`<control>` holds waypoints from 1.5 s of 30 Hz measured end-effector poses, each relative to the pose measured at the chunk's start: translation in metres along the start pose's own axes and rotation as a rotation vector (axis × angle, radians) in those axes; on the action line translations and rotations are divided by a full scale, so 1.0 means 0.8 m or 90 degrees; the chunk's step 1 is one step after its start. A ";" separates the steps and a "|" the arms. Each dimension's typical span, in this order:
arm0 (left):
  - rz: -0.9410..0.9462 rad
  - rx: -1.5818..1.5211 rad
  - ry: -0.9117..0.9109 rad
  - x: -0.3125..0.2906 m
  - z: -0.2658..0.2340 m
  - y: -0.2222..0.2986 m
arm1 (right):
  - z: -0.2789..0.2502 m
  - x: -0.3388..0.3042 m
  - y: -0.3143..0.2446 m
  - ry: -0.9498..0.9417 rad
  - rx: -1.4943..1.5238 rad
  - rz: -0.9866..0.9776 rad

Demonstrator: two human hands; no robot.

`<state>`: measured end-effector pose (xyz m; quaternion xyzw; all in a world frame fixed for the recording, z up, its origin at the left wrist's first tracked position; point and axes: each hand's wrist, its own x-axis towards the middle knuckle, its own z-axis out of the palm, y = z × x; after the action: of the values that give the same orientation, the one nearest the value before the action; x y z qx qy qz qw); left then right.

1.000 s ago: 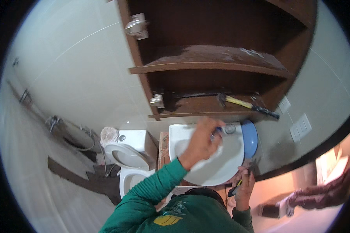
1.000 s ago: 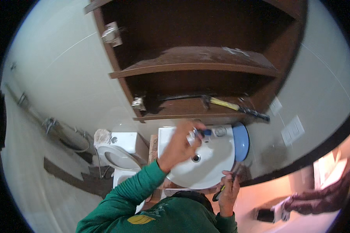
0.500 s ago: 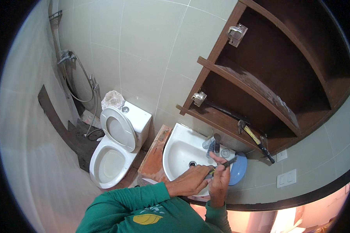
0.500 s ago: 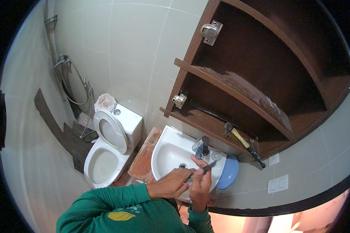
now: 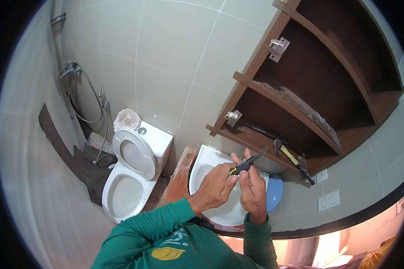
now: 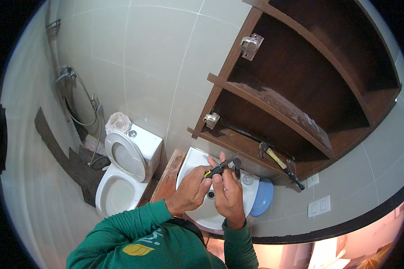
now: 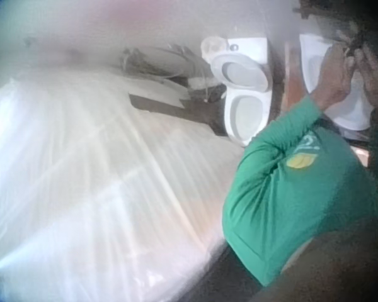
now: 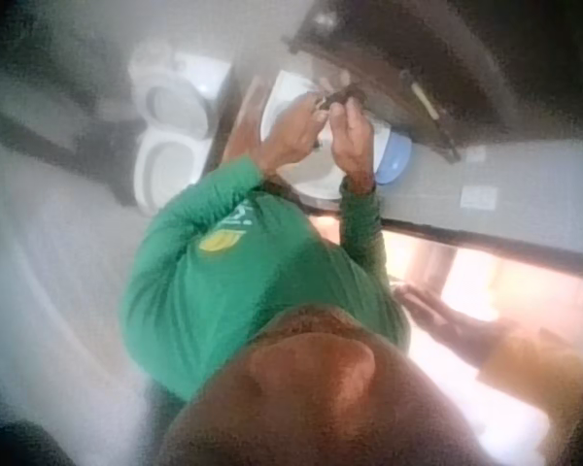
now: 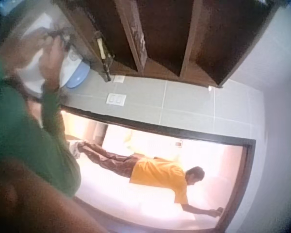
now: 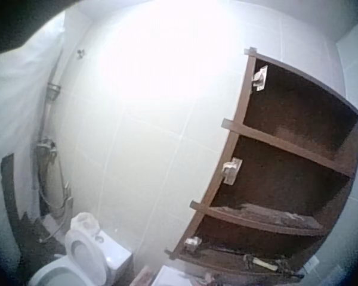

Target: The person uses a hammer and a utility knife to repair a wooden cabinet mounted above a bathroom sink. They repeatedly strike the knife against the cabinet's edge and hinge area, likely to remove or adjust a component. The person handles the tools with both hands, focusing on the upper section of the cabinet.

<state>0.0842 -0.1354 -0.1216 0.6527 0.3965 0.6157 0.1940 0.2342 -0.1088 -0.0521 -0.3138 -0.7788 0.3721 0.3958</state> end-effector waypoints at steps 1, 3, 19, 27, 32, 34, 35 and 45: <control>0.016 -0.001 0.006 0.004 0.000 0.000 | 0.000 0.002 -0.001 0.003 -0.010 -0.010; 0.028 0.000 0.022 0.011 -0.003 0.000 | 0.000 0.007 0.000 0.020 -0.091 -0.042; 0.113 0.006 0.246 0.153 -0.039 0.006 | -0.069 -0.011 0.003 0.254 -0.132 0.051; 0.076 0.097 0.268 0.143 -0.028 0.008 | -0.050 0.003 -0.003 0.194 -0.138 0.038; 0.150 0.194 0.318 0.151 -0.025 0.000 | -0.041 0.010 0.011 0.174 -0.133 0.022; 0.187 0.172 0.338 0.153 -0.025 -0.005 | -0.039 0.014 0.009 0.168 -0.132 0.019; 0.186 0.175 0.346 0.153 -0.026 -0.006 | -0.038 0.017 0.007 0.165 -0.135 0.020; 0.180 0.163 0.367 0.175 -0.037 -0.007 | -0.046 0.023 0.001 0.205 -0.167 0.007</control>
<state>0.0442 -0.0330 -0.0303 0.5191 0.4149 0.7410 -0.0967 0.2571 -0.0816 -0.0309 -0.4220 -0.7458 0.2146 0.4687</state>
